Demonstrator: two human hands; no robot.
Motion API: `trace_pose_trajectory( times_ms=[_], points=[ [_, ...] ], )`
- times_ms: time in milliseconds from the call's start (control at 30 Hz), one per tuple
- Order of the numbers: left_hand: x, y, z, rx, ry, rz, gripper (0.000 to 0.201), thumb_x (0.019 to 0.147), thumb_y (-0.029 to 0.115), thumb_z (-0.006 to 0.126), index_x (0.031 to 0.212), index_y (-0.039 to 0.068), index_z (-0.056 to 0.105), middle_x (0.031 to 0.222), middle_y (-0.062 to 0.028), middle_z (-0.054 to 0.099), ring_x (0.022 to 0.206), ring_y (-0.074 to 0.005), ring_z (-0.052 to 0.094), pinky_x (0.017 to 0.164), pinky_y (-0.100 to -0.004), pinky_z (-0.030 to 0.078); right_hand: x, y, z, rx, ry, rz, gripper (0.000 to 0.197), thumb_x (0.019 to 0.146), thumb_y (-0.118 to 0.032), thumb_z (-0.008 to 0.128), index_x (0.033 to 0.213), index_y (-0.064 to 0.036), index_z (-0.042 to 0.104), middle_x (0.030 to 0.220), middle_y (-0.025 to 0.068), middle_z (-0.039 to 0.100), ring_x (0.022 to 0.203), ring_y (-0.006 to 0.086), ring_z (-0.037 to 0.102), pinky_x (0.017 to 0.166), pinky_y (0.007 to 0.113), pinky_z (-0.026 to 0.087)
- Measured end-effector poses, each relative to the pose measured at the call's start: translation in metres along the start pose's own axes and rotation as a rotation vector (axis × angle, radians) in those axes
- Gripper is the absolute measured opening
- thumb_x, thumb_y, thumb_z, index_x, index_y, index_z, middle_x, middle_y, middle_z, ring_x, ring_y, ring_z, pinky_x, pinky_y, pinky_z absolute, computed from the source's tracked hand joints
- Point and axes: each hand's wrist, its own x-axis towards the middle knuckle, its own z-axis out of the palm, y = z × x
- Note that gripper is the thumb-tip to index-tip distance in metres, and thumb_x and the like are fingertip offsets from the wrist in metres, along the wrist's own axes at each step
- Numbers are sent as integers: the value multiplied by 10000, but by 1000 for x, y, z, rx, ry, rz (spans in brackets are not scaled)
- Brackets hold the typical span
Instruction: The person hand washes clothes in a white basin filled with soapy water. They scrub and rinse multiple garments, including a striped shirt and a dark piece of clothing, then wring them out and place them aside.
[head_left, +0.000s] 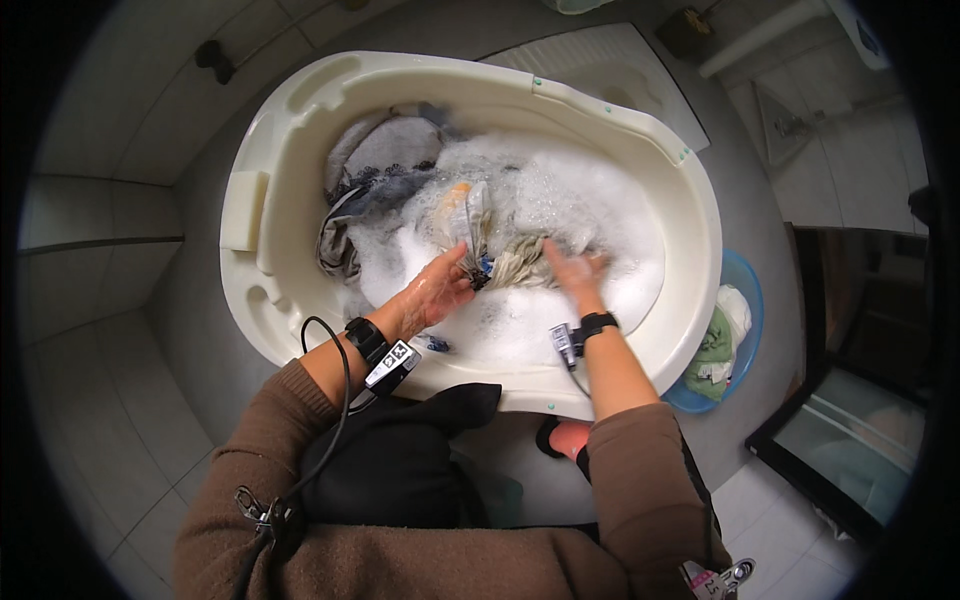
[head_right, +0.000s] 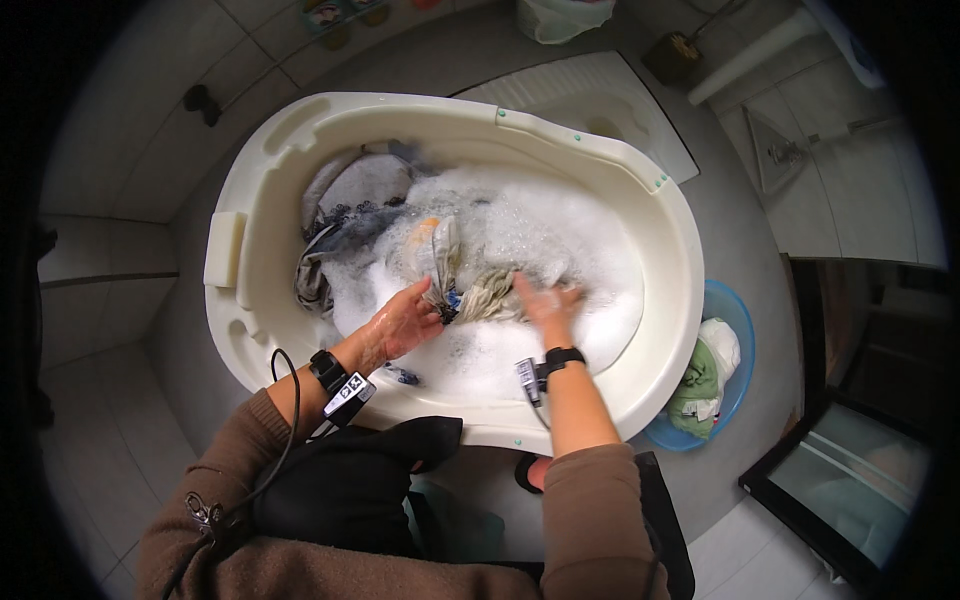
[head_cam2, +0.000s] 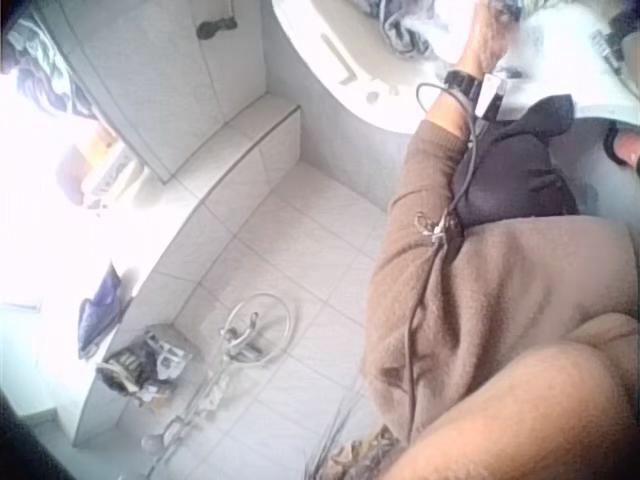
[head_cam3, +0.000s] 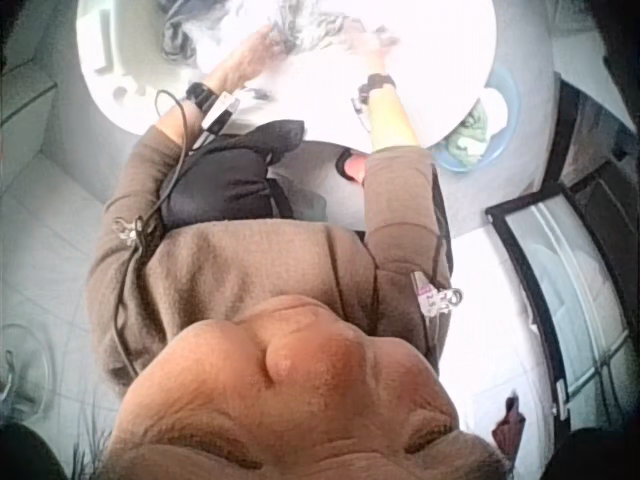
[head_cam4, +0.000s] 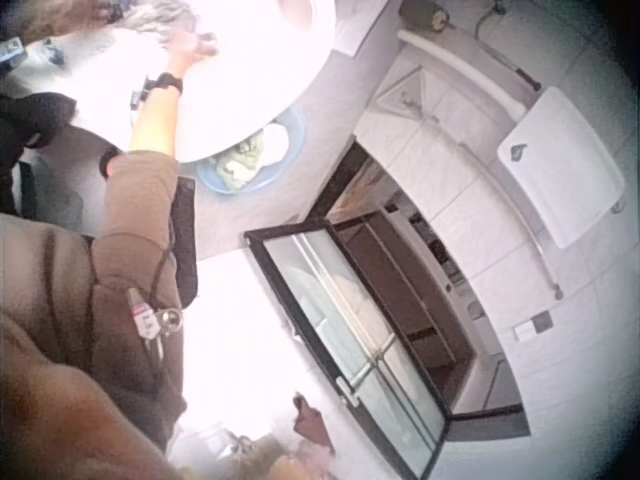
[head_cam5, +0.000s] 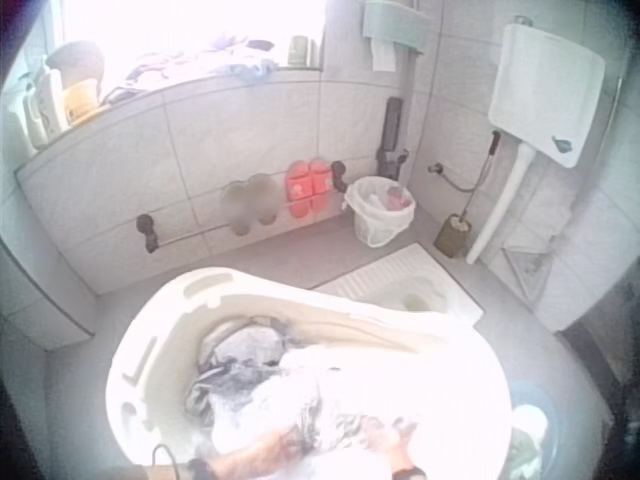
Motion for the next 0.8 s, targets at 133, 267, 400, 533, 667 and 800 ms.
trace_pose_trajectory(
  times_ms=[133, 267, 400, 533, 667, 800],
  points=[
    [8, 4, 3, -72, -72, -53, 550, 947, 559, 498, 1250, 106, 572, 1252, -60, 584, 1196, -224, 488, 1122, -429, 268, -55, -41, 20, 679, -288, -291, 749, 773, -483, 717, 1272, 40, 522, 1256, 228, 547, 1155, 303, 532, 976, 374, 429],
    [7, 21, 1, -63, -237, -2, 648, 903, 627, 520, 1237, 72, 540, 1197, -106, 596, 1062, -265, 580, 1002, -442, 426, -130, -84, -4, 894, -243, -635, 632, 747, -330, 801, 1205, 36, 564, 1088, 169, 630, 998, 263, 620, 875, 367, 503],
    [8, 18, 1, -171, -342, 31, 449, 933, 516, 545, 1032, 79, 576, 873, -75, 635, 698, -218, 636, 657, -366, 564, -142, -108, -2, 662, 192, -977, 463, 754, -267, 780, 1096, 1, 621, 1053, 133, 625, 958, 291, 630, 840, 379, 520],
    [7, 8, 20, -75, -169, 148, 338, 1014, 391, 454, 1101, 88, 576, 963, -60, 642, 808, -174, 646, 656, -303, 557, -72, -104, 11, 636, 261, -704, 403, 771, -256, 726, 1084, -25, 621, 1025, 168, 623, 997, 330, 608, 817, 418, 516],
    [-1, 16, 29, 52, -70, 312, 259, 1005, 326, 511, 1124, 99, 542, 1015, -32, 632, 894, -151, 625, 800, -318, 522, -1, -53, -9, 254, 127, -441, 502, 832, -516, 613, 1015, -52, 669, 1079, 165, 621, 1021, 366, 584, 879, 443, 481],
    [-3, 23, 9, 46, 112, 366, 327, 991, 369, 545, 1203, 119, 545, 1115, -25, 617, 1016, -148, 573, 919, -337, 454, 22, 12, -17, -56, 156, -145, 715, 856, -689, 499, 1170, -62, 634, 1253, 239, 535, 1222, 416, 461, 986, 499, 418]
  ],
)
